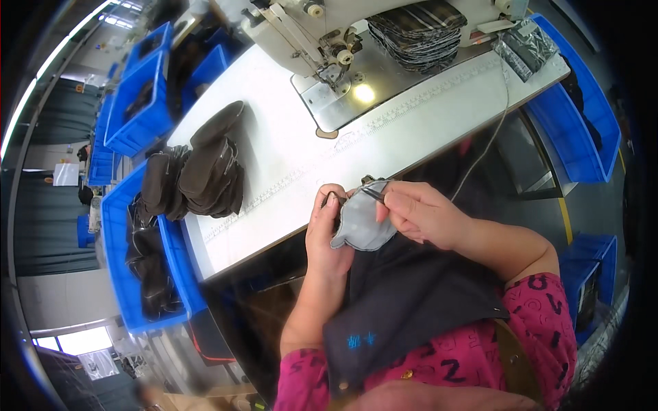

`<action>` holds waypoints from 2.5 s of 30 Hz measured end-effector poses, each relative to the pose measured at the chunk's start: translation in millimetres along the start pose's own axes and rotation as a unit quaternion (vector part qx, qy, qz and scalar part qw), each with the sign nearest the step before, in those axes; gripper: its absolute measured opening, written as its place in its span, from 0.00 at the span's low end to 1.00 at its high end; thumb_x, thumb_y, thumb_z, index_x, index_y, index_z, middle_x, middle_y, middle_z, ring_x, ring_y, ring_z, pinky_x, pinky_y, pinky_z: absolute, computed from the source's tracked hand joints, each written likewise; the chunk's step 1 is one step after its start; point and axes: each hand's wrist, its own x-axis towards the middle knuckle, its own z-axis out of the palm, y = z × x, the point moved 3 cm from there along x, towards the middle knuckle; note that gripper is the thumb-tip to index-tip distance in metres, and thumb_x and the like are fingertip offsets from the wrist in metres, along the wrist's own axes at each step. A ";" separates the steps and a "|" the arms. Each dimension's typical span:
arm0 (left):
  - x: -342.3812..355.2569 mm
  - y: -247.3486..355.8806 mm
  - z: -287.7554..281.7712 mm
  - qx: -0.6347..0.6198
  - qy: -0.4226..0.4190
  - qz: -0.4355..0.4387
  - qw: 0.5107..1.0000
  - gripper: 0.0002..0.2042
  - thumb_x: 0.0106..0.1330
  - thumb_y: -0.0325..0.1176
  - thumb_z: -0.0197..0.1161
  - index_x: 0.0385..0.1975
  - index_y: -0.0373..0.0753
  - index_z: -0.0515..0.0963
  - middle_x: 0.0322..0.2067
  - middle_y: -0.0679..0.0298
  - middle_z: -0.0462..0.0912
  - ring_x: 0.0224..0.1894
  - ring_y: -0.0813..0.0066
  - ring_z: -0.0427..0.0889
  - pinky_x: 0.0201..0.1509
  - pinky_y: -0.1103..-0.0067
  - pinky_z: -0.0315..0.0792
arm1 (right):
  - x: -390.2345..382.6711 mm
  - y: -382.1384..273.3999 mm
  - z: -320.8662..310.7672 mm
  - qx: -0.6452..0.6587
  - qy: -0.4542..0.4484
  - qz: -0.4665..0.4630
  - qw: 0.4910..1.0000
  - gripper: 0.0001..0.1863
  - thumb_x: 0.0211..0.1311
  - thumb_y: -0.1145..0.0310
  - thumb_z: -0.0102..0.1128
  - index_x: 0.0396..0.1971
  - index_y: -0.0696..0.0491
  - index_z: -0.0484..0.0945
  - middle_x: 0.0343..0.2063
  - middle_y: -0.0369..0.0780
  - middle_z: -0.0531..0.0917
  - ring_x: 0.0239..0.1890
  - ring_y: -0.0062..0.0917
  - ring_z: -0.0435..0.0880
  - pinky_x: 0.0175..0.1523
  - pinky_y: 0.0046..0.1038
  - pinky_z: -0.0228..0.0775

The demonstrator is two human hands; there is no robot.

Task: Sewing together small leather components using an industrial sewing machine.

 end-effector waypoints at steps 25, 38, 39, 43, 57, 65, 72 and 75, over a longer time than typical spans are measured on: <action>0.8 -1.3 -0.5 -0.059 -0.033 -0.013 0.998 0.08 0.77 0.38 0.53 0.46 0.40 0.71 0.45 0.59 0.79 0.48 0.72 0.76 0.56 0.75 0.70 | -0.4 -4.8 0.9 -0.001 -0.018 0.021 1.000 0.16 0.80 0.58 0.50 0.35 0.55 0.75 0.15 0.25 0.64 0.14 0.08 0.58 0.19 0.17 0.52; 0.3 1.2 2.2 -0.042 -0.037 -0.002 0.998 0.08 0.78 0.37 0.53 0.46 0.39 0.71 0.46 0.59 0.79 0.49 0.72 0.77 0.56 0.75 0.71 | 0.4 -3.4 0.3 -0.003 -0.015 0.020 1.000 0.17 0.81 0.58 0.49 0.35 0.56 0.75 0.15 0.25 0.64 0.15 0.08 0.57 0.19 0.18 0.51; 0.1 1.4 2.2 -0.038 -0.039 0.002 0.998 0.08 0.78 0.37 0.53 0.46 0.39 0.71 0.46 0.59 0.79 0.49 0.72 0.77 0.56 0.75 0.71 | 0.5 -3.3 0.4 -0.004 -0.013 0.021 1.000 0.17 0.81 0.58 0.49 0.35 0.56 0.75 0.15 0.25 0.64 0.15 0.08 0.57 0.19 0.18 0.52; -0.5 1.6 2.7 -0.039 -0.035 0.003 0.999 0.08 0.78 0.37 0.54 0.46 0.40 0.72 0.46 0.59 0.80 0.49 0.72 0.77 0.56 0.75 0.71 | 0.9 -3.0 0.1 -0.002 -0.009 0.024 1.000 0.18 0.81 0.57 0.48 0.35 0.56 0.75 0.16 0.26 0.64 0.15 0.09 0.58 0.19 0.17 0.52; 0.5 -7.0 -3.7 -0.040 -0.027 -0.009 0.999 0.08 0.78 0.36 0.54 0.47 0.40 0.72 0.43 0.63 0.79 0.46 0.75 0.76 0.53 0.78 0.70 | 1.9 1.2 -0.6 0.002 0.011 0.023 1.000 0.18 0.80 0.57 0.49 0.35 0.55 0.75 0.16 0.26 0.64 0.15 0.09 0.58 0.19 0.17 0.51; -0.9 -9.1 -0.7 -0.045 -0.021 -0.023 0.999 0.08 0.78 0.36 0.53 0.47 0.40 0.72 0.44 0.62 0.79 0.47 0.75 0.76 0.54 0.78 0.70 | 4.2 7.6 -4.2 0.016 0.025 0.037 0.999 0.15 0.78 0.60 0.53 0.32 0.54 0.77 0.15 0.25 0.67 0.14 0.07 0.59 0.18 0.18 0.49; -0.9 -10.0 -3.6 -0.047 -0.033 -0.020 0.998 0.08 0.78 0.37 0.53 0.47 0.40 0.72 0.45 0.61 0.79 0.48 0.73 0.76 0.55 0.77 0.70 | 5.4 7.8 -5.9 -0.014 0.027 0.023 0.999 0.14 0.78 0.61 0.54 0.31 0.53 0.76 0.15 0.25 0.68 0.14 0.07 0.60 0.19 0.18 0.50; -0.8 -7.5 -2.9 -0.041 -0.031 -0.019 0.998 0.08 0.78 0.37 0.53 0.47 0.40 0.72 0.45 0.60 0.79 0.48 0.72 0.77 0.56 0.76 0.70 | 5.0 6.2 -6.7 -0.003 0.010 0.038 0.999 0.14 0.78 0.60 0.54 0.32 0.53 0.76 0.15 0.26 0.69 0.15 0.08 0.62 0.20 0.18 0.53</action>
